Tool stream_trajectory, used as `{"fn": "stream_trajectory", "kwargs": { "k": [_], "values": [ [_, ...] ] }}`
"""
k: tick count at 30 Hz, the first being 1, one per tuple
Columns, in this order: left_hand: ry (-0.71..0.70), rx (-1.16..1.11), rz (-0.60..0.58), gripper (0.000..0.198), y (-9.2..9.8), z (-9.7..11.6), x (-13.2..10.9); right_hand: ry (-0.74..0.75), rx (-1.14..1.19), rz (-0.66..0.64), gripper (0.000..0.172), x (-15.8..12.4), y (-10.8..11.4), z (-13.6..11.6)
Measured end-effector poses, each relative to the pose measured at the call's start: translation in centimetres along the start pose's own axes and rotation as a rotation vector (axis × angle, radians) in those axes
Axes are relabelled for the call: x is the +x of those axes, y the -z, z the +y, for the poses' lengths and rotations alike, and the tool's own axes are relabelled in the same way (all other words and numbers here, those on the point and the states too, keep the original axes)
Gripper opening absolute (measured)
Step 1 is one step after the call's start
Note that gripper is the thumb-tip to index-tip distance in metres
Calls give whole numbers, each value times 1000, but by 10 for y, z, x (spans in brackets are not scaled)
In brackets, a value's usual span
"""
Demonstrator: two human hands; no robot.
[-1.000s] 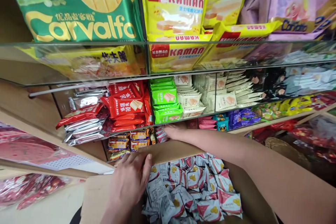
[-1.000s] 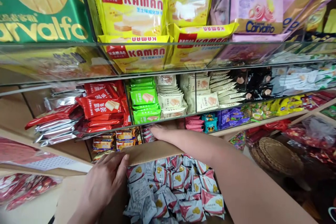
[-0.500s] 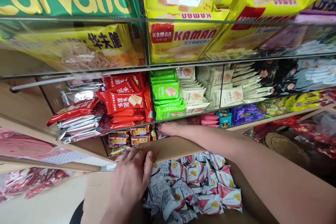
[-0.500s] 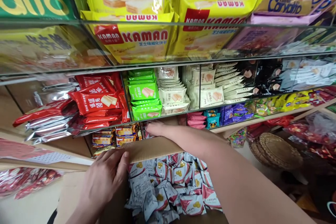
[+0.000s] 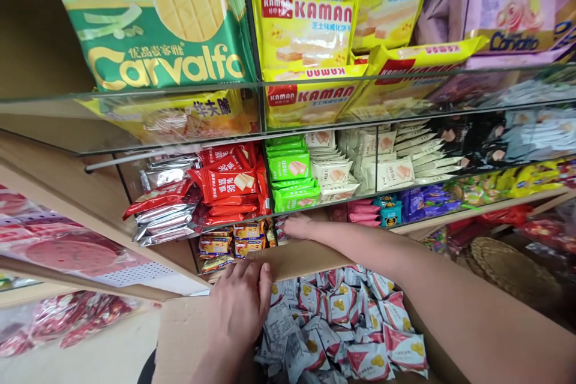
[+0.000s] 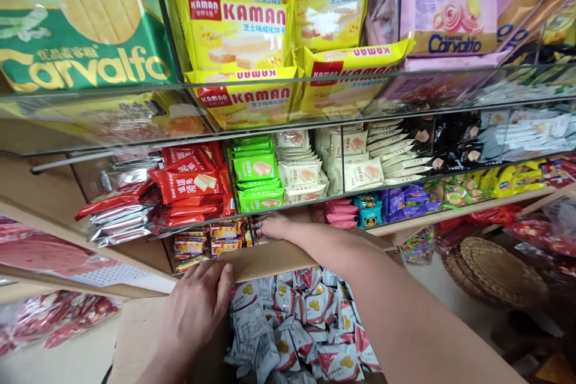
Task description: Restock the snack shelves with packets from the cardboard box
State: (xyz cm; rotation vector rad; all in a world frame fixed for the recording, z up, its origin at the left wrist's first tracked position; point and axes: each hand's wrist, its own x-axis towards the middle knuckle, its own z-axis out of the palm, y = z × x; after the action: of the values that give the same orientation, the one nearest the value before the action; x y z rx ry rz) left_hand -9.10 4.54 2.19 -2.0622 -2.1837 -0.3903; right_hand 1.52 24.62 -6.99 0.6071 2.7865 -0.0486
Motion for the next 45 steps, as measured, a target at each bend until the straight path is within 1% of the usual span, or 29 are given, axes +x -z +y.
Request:
{"fn": "stream_trajectory", "kwargs": {
  "k": [5,9,13,16,21,24,27,32,36,39,41,43,45],
  "values": [
    [-12,-10,15,33,0,-1,1,-40,58,3,21,-2,2,3],
    [-8,-45,3,33,0,-3,1,-75,113,-9,30,-7,8,6],
    [-9,-56,-11,33,0,-4,2,-98,164,-17,32,-12,13,9],
    [-2,-41,-38,34,2,-4,2,-127,195,2,32,-17,14,11],
    [-4,30,-34,36,5,1,1,-232,266,27,40,-25,10,9],
    [-19,78,-9,35,6,3,1,-304,337,66,36,-24,5,6],
    [-28,86,-9,34,6,3,1,-370,397,90,33,-18,2,3],
    [-40,37,-10,33,5,0,1,-410,443,61,31,-15,1,6],
    [-31,8,-6,33,4,-1,1,-387,458,-35,39,-20,3,14],
    [-24,5,-18,33,4,-1,2,-351,442,-86,38,-22,8,18],
    [-24,7,-25,33,5,-1,2,-329,418,-102,34,-23,16,20],
    [-27,9,-30,34,5,-1,3,-307,397,-112,35,-29,28,21],
    [-36,8,-32,35,5,-2,2,-287,387,-113,37,-43,45,18]
  ]
}}
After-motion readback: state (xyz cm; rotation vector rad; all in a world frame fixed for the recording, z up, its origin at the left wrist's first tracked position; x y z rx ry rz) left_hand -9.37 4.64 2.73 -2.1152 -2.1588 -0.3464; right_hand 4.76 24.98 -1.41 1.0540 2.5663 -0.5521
